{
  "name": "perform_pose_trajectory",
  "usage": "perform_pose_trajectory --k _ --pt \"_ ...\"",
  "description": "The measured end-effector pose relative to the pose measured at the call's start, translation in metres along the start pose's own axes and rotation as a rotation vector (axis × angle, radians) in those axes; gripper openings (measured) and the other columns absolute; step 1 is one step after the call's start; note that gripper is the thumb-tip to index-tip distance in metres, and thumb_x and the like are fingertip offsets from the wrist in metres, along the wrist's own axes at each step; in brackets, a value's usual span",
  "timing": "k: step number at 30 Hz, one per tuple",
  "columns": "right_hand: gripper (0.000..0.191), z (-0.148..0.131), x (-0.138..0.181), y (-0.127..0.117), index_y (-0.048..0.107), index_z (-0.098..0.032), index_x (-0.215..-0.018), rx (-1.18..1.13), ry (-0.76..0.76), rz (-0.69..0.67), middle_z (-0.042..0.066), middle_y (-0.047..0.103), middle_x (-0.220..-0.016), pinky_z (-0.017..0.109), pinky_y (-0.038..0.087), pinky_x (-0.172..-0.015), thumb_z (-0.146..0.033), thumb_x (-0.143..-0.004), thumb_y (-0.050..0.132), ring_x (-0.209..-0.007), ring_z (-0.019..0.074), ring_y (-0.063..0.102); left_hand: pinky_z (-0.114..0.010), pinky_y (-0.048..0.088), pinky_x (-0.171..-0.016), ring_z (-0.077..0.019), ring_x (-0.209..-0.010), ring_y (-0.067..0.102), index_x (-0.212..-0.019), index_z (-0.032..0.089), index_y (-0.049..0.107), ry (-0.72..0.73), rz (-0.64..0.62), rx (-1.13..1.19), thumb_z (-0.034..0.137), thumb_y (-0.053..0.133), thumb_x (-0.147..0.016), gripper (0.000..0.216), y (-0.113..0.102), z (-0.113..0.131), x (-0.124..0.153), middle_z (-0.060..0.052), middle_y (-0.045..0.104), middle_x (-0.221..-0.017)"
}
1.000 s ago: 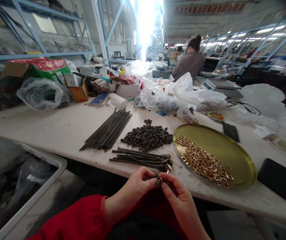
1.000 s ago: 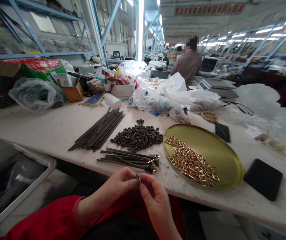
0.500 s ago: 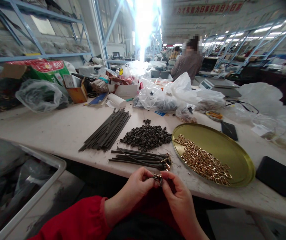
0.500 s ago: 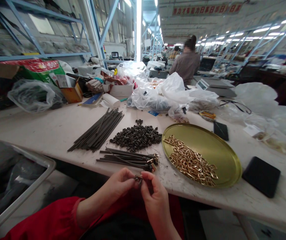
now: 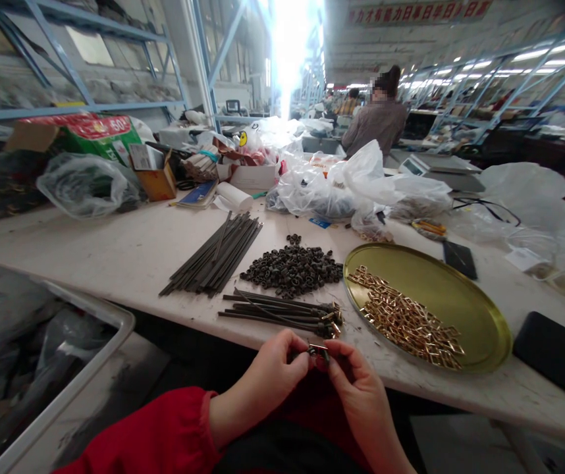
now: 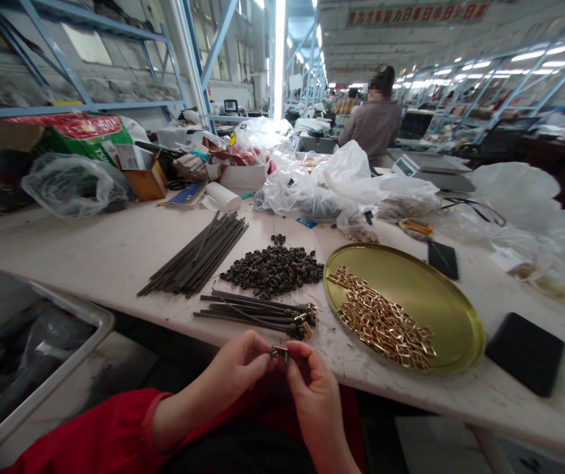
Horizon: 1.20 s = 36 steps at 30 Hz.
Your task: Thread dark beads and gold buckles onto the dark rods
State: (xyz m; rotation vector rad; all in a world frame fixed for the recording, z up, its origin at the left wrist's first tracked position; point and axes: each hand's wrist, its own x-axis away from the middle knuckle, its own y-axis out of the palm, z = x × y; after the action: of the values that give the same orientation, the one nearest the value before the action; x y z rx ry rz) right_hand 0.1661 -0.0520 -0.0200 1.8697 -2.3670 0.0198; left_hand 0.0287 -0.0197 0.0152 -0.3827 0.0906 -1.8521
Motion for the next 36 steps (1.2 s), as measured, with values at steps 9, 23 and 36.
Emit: perform_pose_trajectory --k 9,23,36 --pt "0.014 0.005 0.008 -0.005 0.060 -0.022 -0.094 0.365 -0.384 0.036 0.003 0.066 -0.085 0.029 0.054 -0.069 -0.025 -0.081 0.055 -0.077 0.0178 0.063 -0.019 0.034 -0.048 -0.0079 -0.051 0.043 -0.072 0.017 0.048 -0.026 0.017 0.009 0.021 0.051 -0.073 0.005 0.000 -0.007 -0.002 0.004 0.052 -0.064" --pt "0.033 0.008 0.015 -0.006 0.053 -0.022 -0.112 0.663 -0.868 -0.022 0.006 0.053 -0.093 0.023 0.053 -0.068 -0.007 -0.084 0.047 -0.082 0.0151 0.059 -0.019 0.034 -0.045 -0.0073 -0.048 0.042 -0.072 0.017 0.045 -0.054 -0.037 0.229 0.029 0.052 -0.075 0.015 0.005 0.000 0.005 0.006 0.046 -0.058" --pt "0.013 0.001 0.010 0.004 0.058 -0.024 -0.092 0.490 -0.562 -0.036 0.003 0.061 -0.084 0.027 0.053 -0.065 -0.019 -0.080 0.057 -0.077 0.0177 0.061 -0.020 0.035 -0.046 -0.0074 -0.048 0.043 -0.069 0.017 0.045 -0.085 0.027 0.175 0.031 0.054 -0.074 0.017 0.005 -0.007 -0.003 0.006 0.047 -0.060"
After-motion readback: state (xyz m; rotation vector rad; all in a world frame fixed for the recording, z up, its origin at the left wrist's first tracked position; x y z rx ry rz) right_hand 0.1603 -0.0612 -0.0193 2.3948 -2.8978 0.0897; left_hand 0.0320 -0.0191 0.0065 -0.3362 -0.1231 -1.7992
